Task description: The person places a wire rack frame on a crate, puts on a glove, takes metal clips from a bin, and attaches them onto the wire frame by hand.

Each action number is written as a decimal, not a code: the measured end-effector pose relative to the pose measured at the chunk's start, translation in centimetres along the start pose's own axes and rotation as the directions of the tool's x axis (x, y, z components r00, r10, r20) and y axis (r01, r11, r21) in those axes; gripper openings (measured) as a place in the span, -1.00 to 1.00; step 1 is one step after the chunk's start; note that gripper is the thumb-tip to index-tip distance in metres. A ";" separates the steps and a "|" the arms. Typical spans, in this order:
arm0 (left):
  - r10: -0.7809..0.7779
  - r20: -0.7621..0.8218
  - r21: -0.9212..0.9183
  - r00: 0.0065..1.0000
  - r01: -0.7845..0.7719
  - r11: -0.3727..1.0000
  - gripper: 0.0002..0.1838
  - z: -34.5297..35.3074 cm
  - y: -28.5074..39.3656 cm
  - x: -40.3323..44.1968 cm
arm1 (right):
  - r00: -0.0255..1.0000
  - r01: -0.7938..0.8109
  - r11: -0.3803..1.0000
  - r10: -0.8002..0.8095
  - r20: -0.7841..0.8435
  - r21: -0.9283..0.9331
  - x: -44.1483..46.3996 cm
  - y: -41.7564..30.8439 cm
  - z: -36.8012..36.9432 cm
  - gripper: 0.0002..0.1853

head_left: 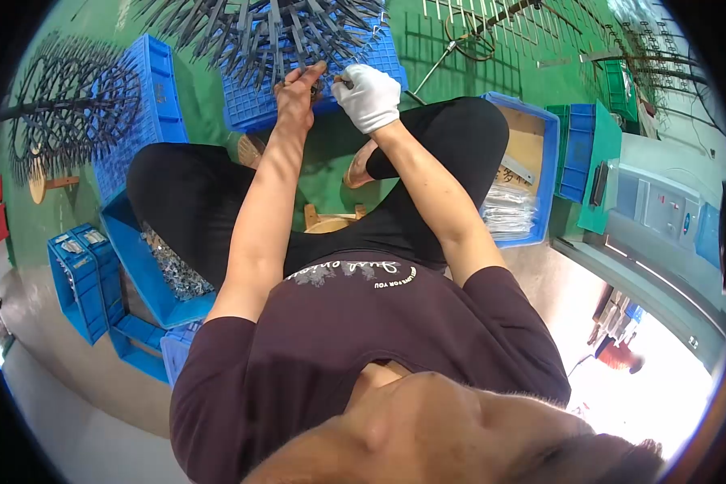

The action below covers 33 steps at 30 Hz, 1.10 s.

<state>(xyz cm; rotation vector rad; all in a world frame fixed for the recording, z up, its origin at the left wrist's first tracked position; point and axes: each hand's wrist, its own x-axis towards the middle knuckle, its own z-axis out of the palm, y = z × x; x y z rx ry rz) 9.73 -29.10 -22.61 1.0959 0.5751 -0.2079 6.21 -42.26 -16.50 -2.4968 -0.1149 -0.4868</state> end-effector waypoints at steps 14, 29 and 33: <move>0.003 -0.050 -0.016 0.999 -0.003 1.000 -0.64 0.5 0.4 -0.7 | 0.993 -0.082 0.991 0.090 0.070 -0.105 0.7 -1.0 -0.3 -0.77; -0.102 0.124 0.097 0.987 0.091 0.991 -0.61 -0.7 1.7 -2.3 | 0.979 -0.123 0.986 0.140 0.145 -0.116 0.8 -1.0 -0.6 -0.76; -0.354 0.297 -0.035 0.887 0.380 0.924 -0.50 -3.9 1.4 -4.7 | 0.979 -0.058 0.997 0.065 0.194 -0.045 -0.2 -1.8 -2.6 -0.80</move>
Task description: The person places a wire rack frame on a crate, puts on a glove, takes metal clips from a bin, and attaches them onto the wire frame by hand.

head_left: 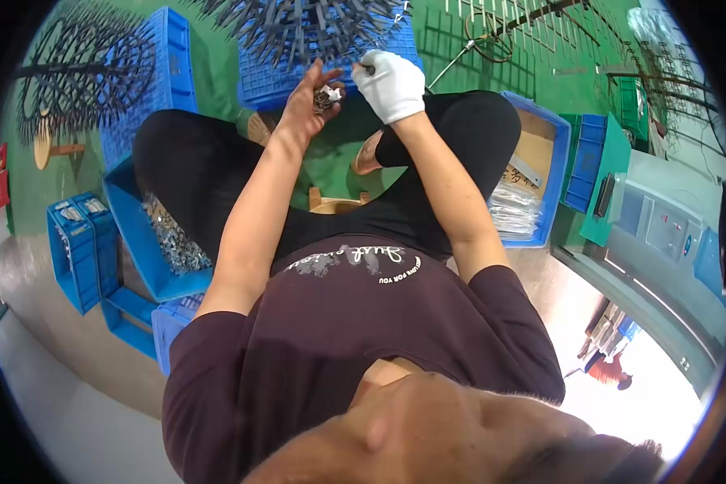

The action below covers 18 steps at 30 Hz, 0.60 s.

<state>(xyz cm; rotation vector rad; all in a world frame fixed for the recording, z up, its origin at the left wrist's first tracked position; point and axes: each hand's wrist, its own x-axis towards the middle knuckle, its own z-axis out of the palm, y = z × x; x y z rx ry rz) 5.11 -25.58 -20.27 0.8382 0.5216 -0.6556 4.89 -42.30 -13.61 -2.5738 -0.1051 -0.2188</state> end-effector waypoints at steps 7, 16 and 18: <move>-0.092 -0.146 -0.176 0.985 0.065 0.982 -0.67 -0.7 -1.3 -2.0 | 0.934 0.288 0.933 -0.323 0.151 0.216 -2.8 -2.2 -0.8 -0.84; -0.095 0.067 -0.164 0.993 0.105 0.981 -0.69 -1.7 -0.8 -3.4 | 0.876 0.229 0.914 -0.344 0.339 0.335 -2.1 -0.9 -0.8 -0.73; -0.109 0.101 -0.166 0.989 0.125 0.978 -0.64 -1.6 -0.4 -3.9 | 0.852 -0.021 0.860 -0.250 0.459 0.509 -1.7 -0.4 -1.1 -0.70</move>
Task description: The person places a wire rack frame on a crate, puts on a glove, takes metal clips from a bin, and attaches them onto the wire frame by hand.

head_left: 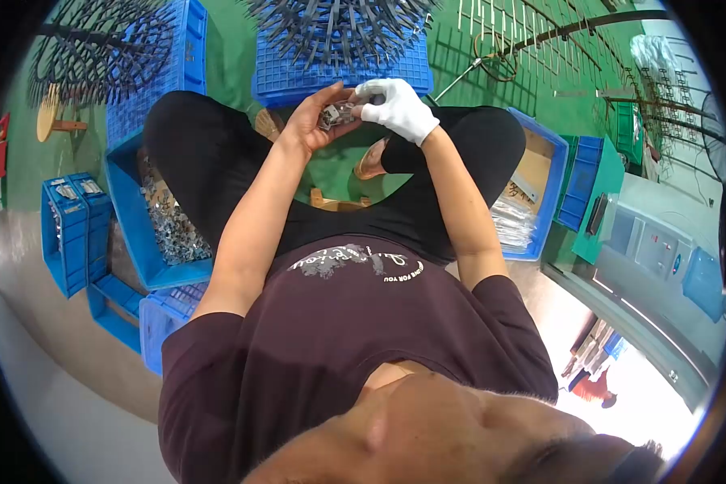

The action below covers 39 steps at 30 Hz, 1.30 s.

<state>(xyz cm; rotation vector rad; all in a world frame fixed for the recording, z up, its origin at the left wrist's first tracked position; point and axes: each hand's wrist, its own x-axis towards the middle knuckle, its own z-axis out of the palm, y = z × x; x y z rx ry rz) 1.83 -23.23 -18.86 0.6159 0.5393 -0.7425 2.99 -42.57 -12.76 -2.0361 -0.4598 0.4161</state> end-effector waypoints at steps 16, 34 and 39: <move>0.055 0.086 -0.050 0.995 -0.051 0.997 -0.65 -0.3 0.2 -0.1 | 0.862 -0.040 0.972 -0.084 -0.500 -0.233 0.1 -2.6 2.2 -0.79; 0.396 0.065 0.895 0.916 -0.229 0.383 -0.77 2.3 4.1 -1.0 | 0.928 -0.270 0.862 0.113 -0.356 -0.429 1.6 -1.5 1.9 -0.78; 0.274 -0.187 0.582 0.943 -0.118 0.805 -0.68 1.6 4.7 1.8 | 0.857 -0.348 0.869 0.141 -0.496 -0.353 1.9 -0.9 2.8 -0.77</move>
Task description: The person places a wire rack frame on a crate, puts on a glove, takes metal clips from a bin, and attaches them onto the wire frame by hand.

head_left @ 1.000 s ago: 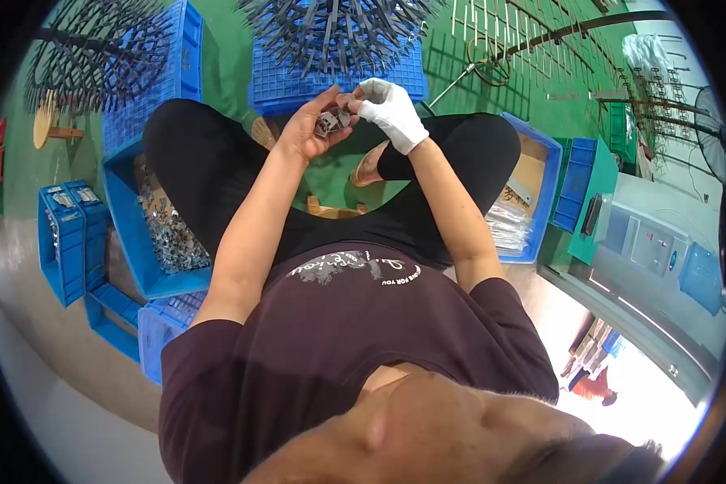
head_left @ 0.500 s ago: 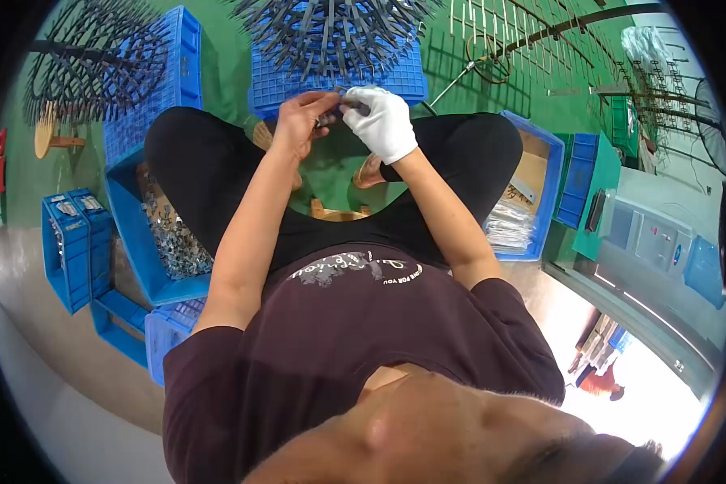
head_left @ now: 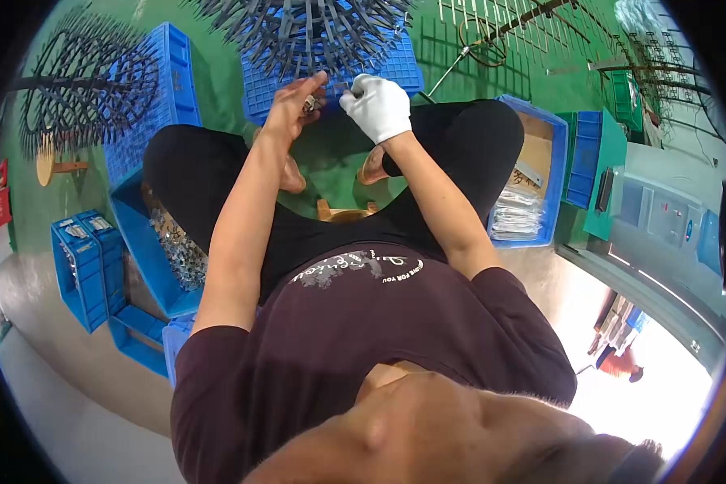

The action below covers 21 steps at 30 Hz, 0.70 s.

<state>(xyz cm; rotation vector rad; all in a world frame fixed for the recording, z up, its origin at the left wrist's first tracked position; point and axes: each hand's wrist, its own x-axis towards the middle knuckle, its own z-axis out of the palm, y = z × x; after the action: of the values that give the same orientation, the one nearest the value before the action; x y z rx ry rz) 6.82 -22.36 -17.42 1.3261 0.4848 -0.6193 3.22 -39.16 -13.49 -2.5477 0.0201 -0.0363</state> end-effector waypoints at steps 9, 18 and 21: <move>0.059 -0.097 -0.167 0.994 -0.074 0.983 -0.76 0.7 -0.1 3.2 | 0.974 0.136 0.991 -0.137 -0.182 -0.016 0.7 1.0 2.4 -0.78; 0.170 -0.030 -0.199 0.985 -0.172 0.965 -0.85 0.5 -0.5 4.3 | 0.953 0.181 0.981 -0.194 -0.234 -0.075 1.3 1.3 3.3 -0.82; 0.197 -0.030 -0.214 0.980 -0.199 0.957 -0.86 0.6 -0.6 4.3 | 0.952 0.169 0.981 -0.186 -0.244 -0.091 1.3 1.4 3.4 -0.83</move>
<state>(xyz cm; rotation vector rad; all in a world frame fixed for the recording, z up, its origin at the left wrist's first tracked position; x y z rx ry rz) 9.63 -23.59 -20.57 1.1536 0.4079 -0.3833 4.65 -38.45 -17.05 -2.5904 -0.1115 -0.4359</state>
